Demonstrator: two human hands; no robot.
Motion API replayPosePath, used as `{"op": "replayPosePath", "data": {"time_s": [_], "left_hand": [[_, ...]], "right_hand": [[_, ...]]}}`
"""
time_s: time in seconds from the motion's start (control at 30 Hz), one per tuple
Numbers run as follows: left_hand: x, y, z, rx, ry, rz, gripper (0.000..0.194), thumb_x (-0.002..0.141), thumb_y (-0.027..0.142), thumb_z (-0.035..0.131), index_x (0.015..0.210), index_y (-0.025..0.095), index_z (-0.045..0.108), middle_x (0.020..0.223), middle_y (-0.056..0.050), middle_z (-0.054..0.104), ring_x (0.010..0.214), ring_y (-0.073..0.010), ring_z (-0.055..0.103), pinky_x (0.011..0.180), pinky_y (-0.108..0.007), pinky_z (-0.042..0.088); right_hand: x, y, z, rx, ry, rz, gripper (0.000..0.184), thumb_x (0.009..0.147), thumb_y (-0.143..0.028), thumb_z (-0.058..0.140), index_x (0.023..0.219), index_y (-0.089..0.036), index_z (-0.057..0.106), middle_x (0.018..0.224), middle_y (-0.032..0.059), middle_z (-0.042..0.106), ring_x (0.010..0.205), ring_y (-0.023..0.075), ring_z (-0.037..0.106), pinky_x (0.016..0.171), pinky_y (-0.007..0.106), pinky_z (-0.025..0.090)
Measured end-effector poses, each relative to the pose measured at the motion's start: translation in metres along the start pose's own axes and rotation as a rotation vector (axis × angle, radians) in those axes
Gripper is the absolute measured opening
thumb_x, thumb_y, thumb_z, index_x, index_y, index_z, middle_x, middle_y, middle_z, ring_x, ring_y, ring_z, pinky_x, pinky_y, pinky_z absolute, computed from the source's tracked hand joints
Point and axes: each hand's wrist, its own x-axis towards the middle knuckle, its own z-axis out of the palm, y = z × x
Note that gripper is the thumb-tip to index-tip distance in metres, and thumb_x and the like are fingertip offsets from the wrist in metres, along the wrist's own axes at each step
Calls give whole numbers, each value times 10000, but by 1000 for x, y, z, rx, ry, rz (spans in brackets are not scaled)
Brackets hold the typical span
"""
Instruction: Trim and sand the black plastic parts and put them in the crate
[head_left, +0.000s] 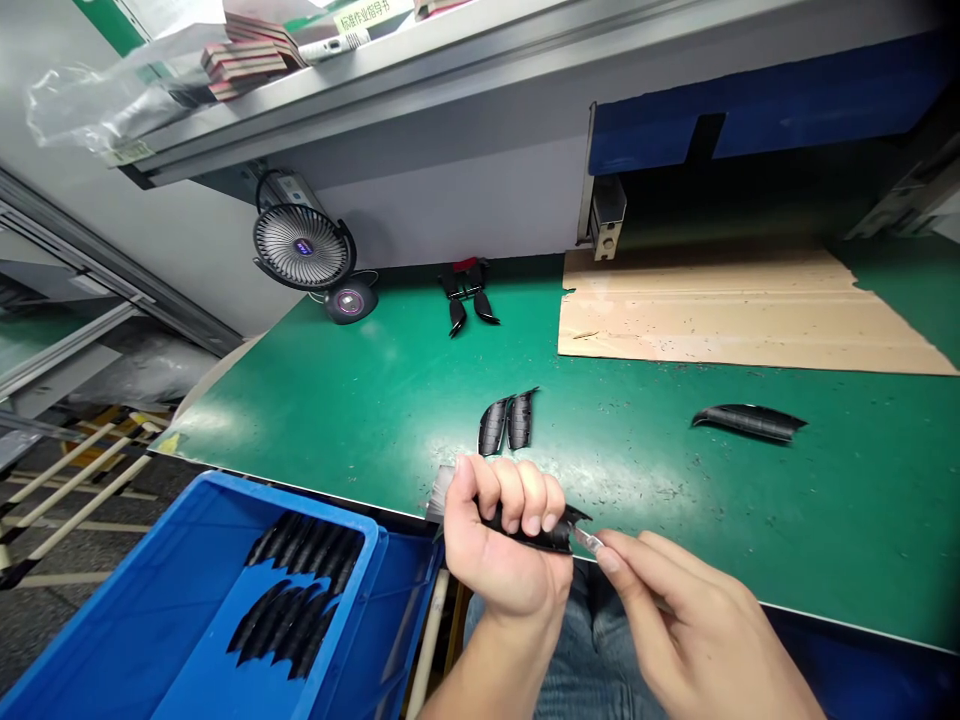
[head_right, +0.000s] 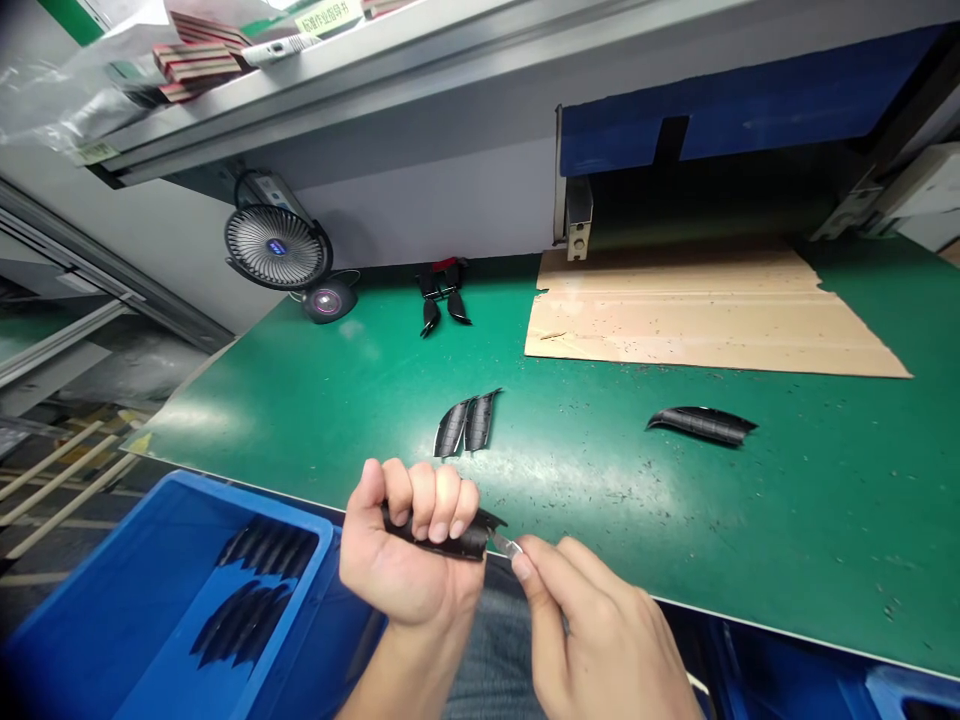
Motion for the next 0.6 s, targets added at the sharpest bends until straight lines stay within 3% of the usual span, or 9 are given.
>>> {"op": "replayPosePath", "data": {"time_s": [0.27, 0.4, 0.5, 0.6], "left_hand": [[1, 2, 1, 12, 7, 4, 465, 891, 369, 417, 515, 192, 208, 441, 59, 126, 371, -86, 156, 369, -214, 210], [7, 1, 2, -1, 86, -10, 476, 872, 371, 473, 530, 191, 196, 456, 62, 130, 391, -83, 191, 395, -204, 242], [9, 0, 2, -40, 131, -60, 470, 865, 347, 481, 530, 188, 191, 452, 61, 136, 394, -78, 198, 398, -197, 243], [8, -1, 3, -97, 136, -110, 458, 864, 333, 479, 526, 186, 207, 451, 61, 145, 394, -75, 203, 393, -192, 245]], "right_hand": [[-3, 3, 1, -86, 7, -58, 253, 962, -265, 405, 1076, -213, 625, 714, 15, 600, 533, 134, 590, 511, 217, 474], [-9, -1, 1, -310, 287, -191, 323, 877, -173, 579, 1198, -213, 583, 768, 18, 662, 571, 151, 600, 573, 273, 448], [-11, -5, 2, -130, 514, -91, 368, 824, -107, 632, 1142, -290, 610, 806, 16, 679, 624, 160, 615, 630, 286, 475], [-4, -7, 5, 237, 518, 151, 230, 836, -272, 649, 1064, -242, 632, 896, 61, 687, 679, 183, 646, 556, 262, 517]]}}
